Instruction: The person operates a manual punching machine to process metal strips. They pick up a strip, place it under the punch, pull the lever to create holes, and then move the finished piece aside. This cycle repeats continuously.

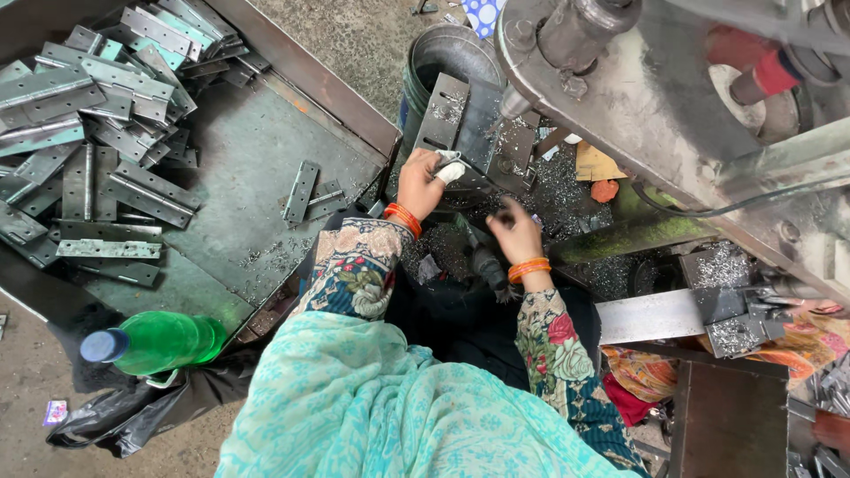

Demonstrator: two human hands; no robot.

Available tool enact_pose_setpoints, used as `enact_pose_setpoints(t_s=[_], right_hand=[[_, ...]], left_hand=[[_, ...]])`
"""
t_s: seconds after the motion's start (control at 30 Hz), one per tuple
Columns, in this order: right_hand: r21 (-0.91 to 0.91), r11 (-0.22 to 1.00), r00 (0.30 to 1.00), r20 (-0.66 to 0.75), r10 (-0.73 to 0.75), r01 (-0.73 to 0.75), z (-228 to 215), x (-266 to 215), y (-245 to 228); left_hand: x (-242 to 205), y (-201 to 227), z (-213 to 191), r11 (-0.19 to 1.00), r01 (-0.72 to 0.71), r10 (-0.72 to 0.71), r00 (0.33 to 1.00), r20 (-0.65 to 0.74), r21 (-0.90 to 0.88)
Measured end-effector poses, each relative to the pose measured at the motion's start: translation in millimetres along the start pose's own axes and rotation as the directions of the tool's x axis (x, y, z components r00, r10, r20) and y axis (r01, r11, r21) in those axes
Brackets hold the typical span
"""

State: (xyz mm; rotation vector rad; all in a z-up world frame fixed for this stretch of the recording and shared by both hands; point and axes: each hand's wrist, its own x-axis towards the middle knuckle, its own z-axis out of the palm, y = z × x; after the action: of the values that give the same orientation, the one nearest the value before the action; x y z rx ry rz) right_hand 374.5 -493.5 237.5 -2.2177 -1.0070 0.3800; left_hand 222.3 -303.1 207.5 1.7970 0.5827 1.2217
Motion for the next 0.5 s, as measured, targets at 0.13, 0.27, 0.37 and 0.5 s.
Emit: enact_pose_setpoints(t_s=[0.13, 0.27, 0.37, 0.5], right_hand=[[0.483, 0.875, 0.995, -0.08, 0.067, -0.02, -3.6, 30.9, 10.1], [0.618, 0.779, 0.972, -0.23, 0.05, 0.106, -18.2, 43.7, 15.8], [-0.07, 0.938, 0.844, -0.417, -0.336, 0.339, -20.1, 38.9, 6.4], [-0.411, 0.833, 0.896, -0.079, -0.438, 0.371, 9.2, 29.0, -15.6]], left_hand=[[11.4, -23.3, 30.9, 0.79, 0.287, -0.253, 0.958, 0.137, -0.541], [27.6, -34.8, 39.7, 0.856, 0.279, -0.22, 0.959, 0.18, -0.436], [34.3, -32.0, 30.7, 0.933, 0.029, -0.017, 0.999, -0.038, 0.359], [29.0, -16.4, 21.4, 0.816, 0.031, -0.046, 0.999, 0.011, 0.577]])
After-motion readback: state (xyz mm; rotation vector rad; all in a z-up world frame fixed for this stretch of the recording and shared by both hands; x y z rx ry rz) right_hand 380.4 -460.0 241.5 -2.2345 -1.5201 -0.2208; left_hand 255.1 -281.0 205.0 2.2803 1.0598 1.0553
